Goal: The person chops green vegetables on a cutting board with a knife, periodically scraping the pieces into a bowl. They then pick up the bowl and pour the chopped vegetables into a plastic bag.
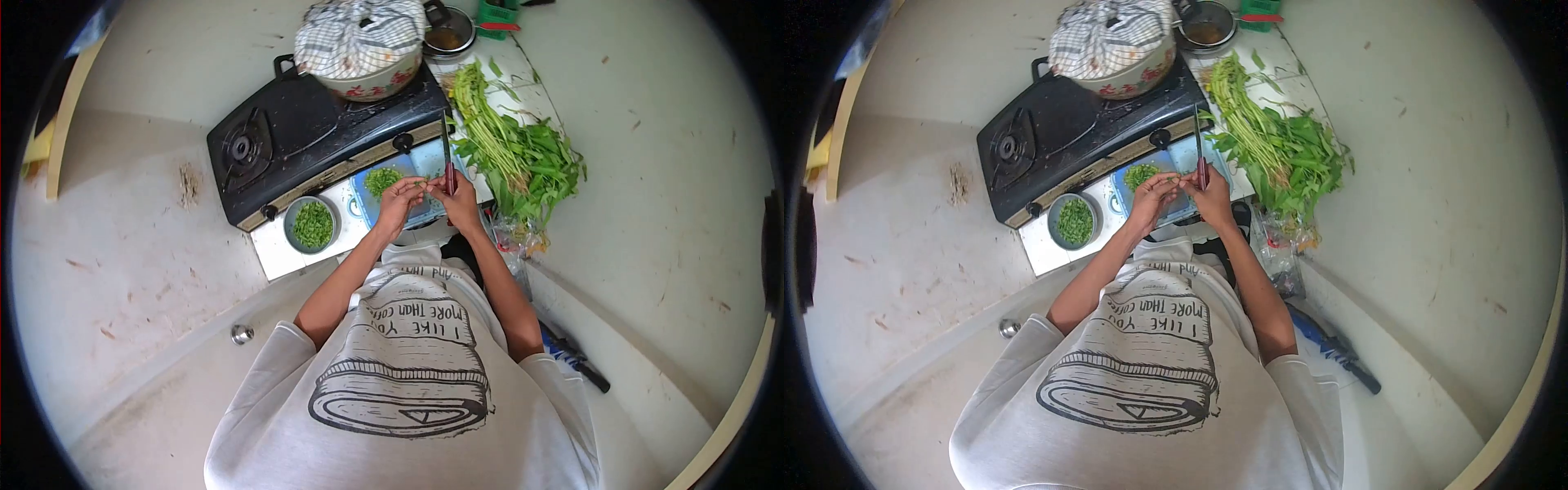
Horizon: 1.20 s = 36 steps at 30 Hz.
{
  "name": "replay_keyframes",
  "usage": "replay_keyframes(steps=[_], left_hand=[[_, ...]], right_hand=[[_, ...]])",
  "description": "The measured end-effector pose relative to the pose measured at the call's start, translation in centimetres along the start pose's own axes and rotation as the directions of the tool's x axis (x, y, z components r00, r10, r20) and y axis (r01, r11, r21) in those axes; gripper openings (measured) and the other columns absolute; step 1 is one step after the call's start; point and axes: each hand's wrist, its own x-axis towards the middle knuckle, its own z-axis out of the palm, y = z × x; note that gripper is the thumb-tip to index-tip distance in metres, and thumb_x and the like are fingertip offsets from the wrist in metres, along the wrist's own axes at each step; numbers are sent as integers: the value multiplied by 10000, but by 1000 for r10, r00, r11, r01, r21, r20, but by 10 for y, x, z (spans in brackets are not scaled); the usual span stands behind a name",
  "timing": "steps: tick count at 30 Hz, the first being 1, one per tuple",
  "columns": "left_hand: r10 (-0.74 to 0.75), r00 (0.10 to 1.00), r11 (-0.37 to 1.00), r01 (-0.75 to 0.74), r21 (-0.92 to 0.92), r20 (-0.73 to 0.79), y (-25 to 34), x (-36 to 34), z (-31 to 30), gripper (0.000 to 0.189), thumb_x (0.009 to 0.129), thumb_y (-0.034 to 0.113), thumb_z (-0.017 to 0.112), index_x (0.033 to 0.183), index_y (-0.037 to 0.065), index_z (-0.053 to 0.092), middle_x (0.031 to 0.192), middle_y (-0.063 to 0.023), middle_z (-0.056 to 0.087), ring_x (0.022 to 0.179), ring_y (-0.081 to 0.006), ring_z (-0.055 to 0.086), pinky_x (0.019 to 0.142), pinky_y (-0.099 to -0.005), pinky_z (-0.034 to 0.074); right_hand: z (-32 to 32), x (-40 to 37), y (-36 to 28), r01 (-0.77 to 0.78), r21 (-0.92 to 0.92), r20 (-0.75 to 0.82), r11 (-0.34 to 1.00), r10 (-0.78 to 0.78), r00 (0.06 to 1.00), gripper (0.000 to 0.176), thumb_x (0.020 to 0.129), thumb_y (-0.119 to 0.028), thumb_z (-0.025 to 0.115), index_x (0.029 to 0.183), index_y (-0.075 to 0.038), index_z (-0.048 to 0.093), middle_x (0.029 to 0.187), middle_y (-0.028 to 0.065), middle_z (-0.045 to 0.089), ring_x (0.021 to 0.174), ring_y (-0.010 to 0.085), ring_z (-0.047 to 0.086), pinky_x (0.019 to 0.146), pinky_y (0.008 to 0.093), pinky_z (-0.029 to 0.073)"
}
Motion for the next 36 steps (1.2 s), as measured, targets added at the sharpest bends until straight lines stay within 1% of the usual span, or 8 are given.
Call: replay_keyframes(steps=[2,6,7,10,16,22,29,36], left_hand=[[2,999,1000,-3,-12,-52,6,-6,-2,265,997,109,712,1258,76,685,1088,-5,745,948,-82,654,855,-250,522],[11,986,995,-27,-93,-168,10,-12,-12,273,1003,136,716,1269,99,667,1127,-2,748,977,-92,660,890,-271,536],[2,981,991,-27,-132,-192,12,-13,-14,271,1006,142,715,1269,101,663,1132,-2,748,980,-94,661,898,-275,539],[-1,988,963,-40,-265,-153,16,-18,-20,250,1002,159,729,1237,97,670,1149,-29,743,1014,-103,645,892,-274,534],[5,988,896,-72,-437,-153,17,-29,-18,220,1028,188,694,1241,134,681,1221,7,696,1092,-118,633,969,-299,521],[-21,993,858,-41,-513,-114,16,-35,-19,230,1032,201,686,1255,143,679,1200,22,664,1116,-120,613,969,-302,513],[35,986,901,-101,-421,-161,15,-36,-23,260,1029,189,688,1280,122,689,1137,38,691,1027,-105,632,902,-278,530],[47,966,932,-134,-337,-255,17,-32,-28,270,1012,171,709,1275,110,696,1111,33,700,1000,-93,636,890,-272,527]], right_hand=[[2,3,-10,-42,-53,38,998,45,998,250,868,-27,824,975,-25,598,985,90,748,919,162,699,878,315,537],[13,13,-14,11,71,77,997,-16,997,233,872,-67,823,979,-15,623,910,71,745,873,160,698,840,320,546],[15,16,-16,1,85,96,996,-9,995,252,878,-64,821,958,-32,584,944,85,745,899,155,694,855,318,543],[24,20,-27,-13,142,150,990,-8,989,261,887,-46,808,936,-45,552,978,106,739,921,161,696,864,316,540],[37,26,-44,27,98,219,995,-48,975,239,903,-26,783,924,-43,546,989,106,735,952,165,695,862,317,537],[45,27,-43,37,94,243,995,-59,968,232,902,-44,789,929,-40,558,969,96,733,905,156,684,839,315,536],[49,25,-38,80,40,248,996,-87,965,217,900,-55,793,947,-31,582,958,94,733,854,150,678,793,309,543],[46,29,-38,56,71,204,996,-69,976,219,905,-33,784,962,-22,573,974,105,741,880,159,699,819,316,563]])
